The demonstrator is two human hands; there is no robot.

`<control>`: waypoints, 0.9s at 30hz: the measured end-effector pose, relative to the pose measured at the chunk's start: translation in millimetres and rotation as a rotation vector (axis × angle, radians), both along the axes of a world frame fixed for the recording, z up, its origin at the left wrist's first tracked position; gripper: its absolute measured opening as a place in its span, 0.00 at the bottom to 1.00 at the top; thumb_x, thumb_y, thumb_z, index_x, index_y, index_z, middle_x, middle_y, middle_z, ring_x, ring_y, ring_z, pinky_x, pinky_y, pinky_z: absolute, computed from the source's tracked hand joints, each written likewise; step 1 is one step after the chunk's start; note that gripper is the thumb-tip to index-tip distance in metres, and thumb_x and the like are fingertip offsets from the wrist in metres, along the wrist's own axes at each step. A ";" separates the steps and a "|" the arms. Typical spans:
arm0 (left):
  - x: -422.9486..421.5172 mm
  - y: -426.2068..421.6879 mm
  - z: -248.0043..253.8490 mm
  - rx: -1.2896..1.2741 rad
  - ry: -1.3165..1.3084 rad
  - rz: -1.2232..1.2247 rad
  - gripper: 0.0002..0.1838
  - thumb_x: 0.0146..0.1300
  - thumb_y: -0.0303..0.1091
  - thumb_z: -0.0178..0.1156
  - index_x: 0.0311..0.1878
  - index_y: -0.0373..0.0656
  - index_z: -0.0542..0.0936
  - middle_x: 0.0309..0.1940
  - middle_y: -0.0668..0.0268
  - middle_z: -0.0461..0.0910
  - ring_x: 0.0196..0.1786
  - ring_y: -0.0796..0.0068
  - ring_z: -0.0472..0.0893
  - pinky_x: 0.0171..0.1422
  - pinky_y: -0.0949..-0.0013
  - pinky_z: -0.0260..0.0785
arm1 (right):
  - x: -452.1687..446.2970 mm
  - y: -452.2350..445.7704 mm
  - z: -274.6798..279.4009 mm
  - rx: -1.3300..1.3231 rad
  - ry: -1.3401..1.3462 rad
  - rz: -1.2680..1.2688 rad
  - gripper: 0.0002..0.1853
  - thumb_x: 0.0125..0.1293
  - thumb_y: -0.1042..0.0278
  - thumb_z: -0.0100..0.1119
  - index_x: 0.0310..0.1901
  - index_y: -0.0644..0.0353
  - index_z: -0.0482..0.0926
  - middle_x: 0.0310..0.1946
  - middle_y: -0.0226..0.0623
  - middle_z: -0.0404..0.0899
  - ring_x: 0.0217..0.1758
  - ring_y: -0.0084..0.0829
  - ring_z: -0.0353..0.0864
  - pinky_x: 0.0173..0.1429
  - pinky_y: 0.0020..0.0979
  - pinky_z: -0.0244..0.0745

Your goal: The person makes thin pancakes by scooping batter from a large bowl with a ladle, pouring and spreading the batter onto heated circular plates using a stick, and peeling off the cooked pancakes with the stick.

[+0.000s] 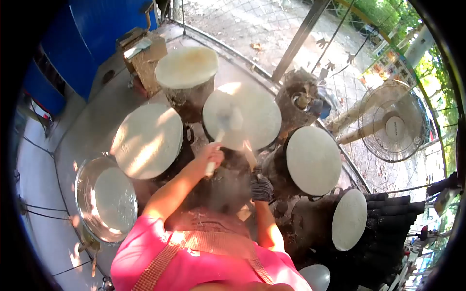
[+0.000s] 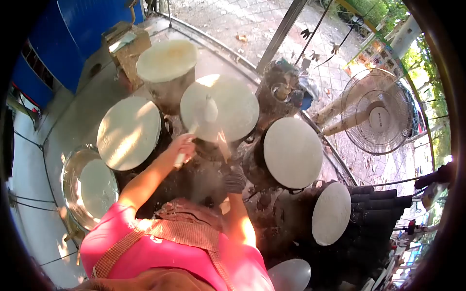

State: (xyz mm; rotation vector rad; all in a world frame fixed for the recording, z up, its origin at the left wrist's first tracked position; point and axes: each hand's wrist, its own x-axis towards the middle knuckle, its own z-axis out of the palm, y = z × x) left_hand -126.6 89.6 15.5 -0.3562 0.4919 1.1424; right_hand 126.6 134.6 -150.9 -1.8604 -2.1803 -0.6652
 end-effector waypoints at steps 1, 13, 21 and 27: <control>-1.6 -36.7 12.4 0.014 0.219 0.088 0.07 0.59 0.40 0.47 0.29 0.51 0.64 0.07 0.75 0.52 0.06 0.83 0.53 0.08 0.79 0.45 | 9.1 -9.1 -15.8 0.337 -0.173 -0.093 0.15 0.56 0.53 0.48 0.25 0.54 0.76 0.17 0.39 0.73 0.17 0.35 0.72 0.22 0.34 0.67; -0.5 -240.8 23.5 0.176 -0.296 0.278 0.05 0.59 0.34 0.51 0.33 0.48 0.65 0.13 0.72 0.59 0.11 0.87 0.59 0.07 0.83 0.50 | -16.0 -113.9 57.5 -0.635 1.326 0.248 0.11 0.52 0.63 0.60 0.31 0.63 0.76 0.19 0.26 0.72 0.19 0.18 0.66 0.23 0.22 0.61; 29.5 -410.2 36.0 0.036 -0.086 0.674 0.10 0.59 0.36 0.50 0.24 0.50 0.64 0.11 0.75 0.59 0.09 0.88 0.55 0.11 0.84 0.49 | -64.1 -140.8 73.0 -1.440 1.050 0.554 0.07 0.56 0.67 0.55 0.35 0.59 0.76 0.15 0.20 0.66 0.13 0.14 0.58 0.14 0.20 0.51; 11.9 -553.7 2.0 0.143 0.039 0.895 0.14 0.59 0.38 0.50 0.48 0.55 0.66 0.17 0.72 0.61 0.12 0.86 0.56 0.11 0.84 0.48 | -158.8 -187.8 48.9 -1.439 0.782 0.901 0.10 0.57 0.63 0.55 0.36 0.59 0.77 0.12 0.19 0.64 0.13 0.15 0.56 0.16 0.21 0.49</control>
